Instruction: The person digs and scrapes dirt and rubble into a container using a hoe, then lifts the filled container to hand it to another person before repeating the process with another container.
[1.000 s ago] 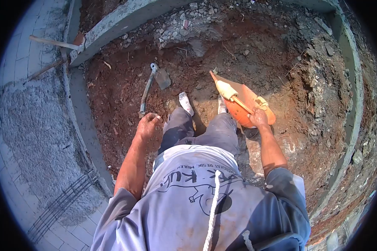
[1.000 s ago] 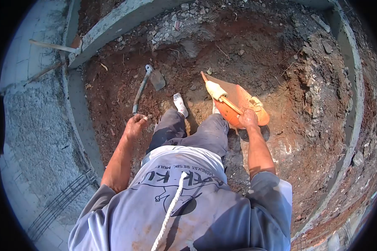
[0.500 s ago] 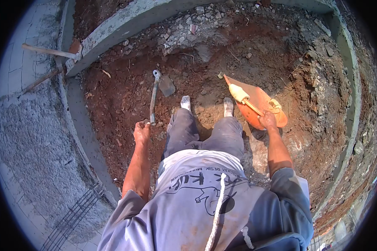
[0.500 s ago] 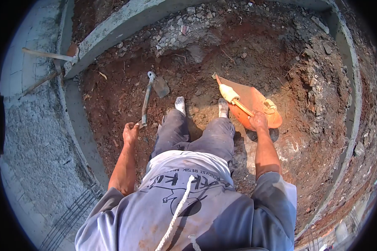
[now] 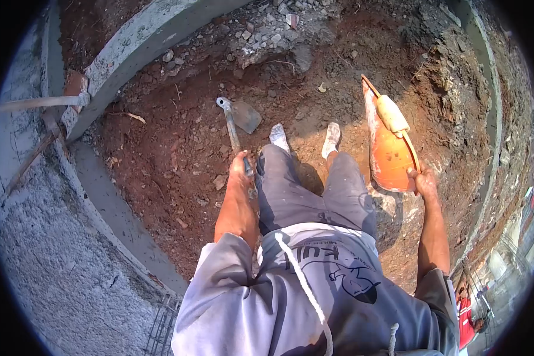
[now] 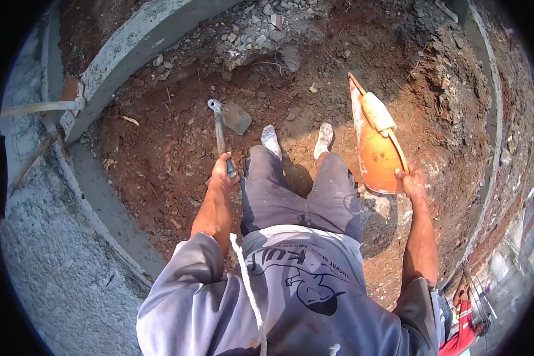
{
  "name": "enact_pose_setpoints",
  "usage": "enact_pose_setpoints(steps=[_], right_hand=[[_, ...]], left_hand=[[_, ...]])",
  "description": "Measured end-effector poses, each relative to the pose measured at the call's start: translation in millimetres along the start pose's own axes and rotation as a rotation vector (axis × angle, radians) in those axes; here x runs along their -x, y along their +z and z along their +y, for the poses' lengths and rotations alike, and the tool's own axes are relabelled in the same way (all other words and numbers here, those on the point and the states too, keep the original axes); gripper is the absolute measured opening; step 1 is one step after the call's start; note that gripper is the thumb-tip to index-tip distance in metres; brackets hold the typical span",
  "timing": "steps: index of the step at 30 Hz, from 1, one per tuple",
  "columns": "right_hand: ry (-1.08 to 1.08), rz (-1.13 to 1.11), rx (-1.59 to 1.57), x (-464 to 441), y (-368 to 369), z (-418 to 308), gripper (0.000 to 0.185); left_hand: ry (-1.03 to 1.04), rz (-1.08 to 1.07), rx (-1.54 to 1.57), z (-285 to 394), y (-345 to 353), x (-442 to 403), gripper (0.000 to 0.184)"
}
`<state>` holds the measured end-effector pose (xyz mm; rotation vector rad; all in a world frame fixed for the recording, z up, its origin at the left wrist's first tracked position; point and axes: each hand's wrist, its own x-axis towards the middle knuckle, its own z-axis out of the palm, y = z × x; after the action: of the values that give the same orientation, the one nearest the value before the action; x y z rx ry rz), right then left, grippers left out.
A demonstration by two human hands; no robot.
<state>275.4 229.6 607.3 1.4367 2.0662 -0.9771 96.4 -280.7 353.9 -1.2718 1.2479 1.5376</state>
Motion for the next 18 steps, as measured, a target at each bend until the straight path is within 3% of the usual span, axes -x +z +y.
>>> enact_pose_setpoints(steps=[4, 5, 12, 16, 18], right_hand=[[-0.067, -0.025, 0.003, 18.7, 10.9, -6.4, 0.03], [-0.06, -0.036, 0.013, 23.3, 14.9, -18.6, 0.03], [-0.365, -0.018, 0.265, 5.9, 97.1, 30.4, 0.032], [-0.276, -0.215, 0.336, 37.8, 151.3, 41.3, 0.031], [-0.336, -0.313, 0.327, 39.8, 191.4, 71.2, 0.033]], left_hand=[[-0.163, -0.074, 0.179, 115.7, 2.7, 51.6, 0.015], [-0.122, -0.069, 0.13, 127.6, 2.3, 64.6, 0.015], [0.077, 0.046, -0.125, 71.8, -43.7, 155.0, 0.009], [0.113, 0.14, -0.353, 85.0, -69.1, 194.9, 0.01], [0.127, 0.137, -0.437, 87.4, -65.7, 215.6, 0.01]])
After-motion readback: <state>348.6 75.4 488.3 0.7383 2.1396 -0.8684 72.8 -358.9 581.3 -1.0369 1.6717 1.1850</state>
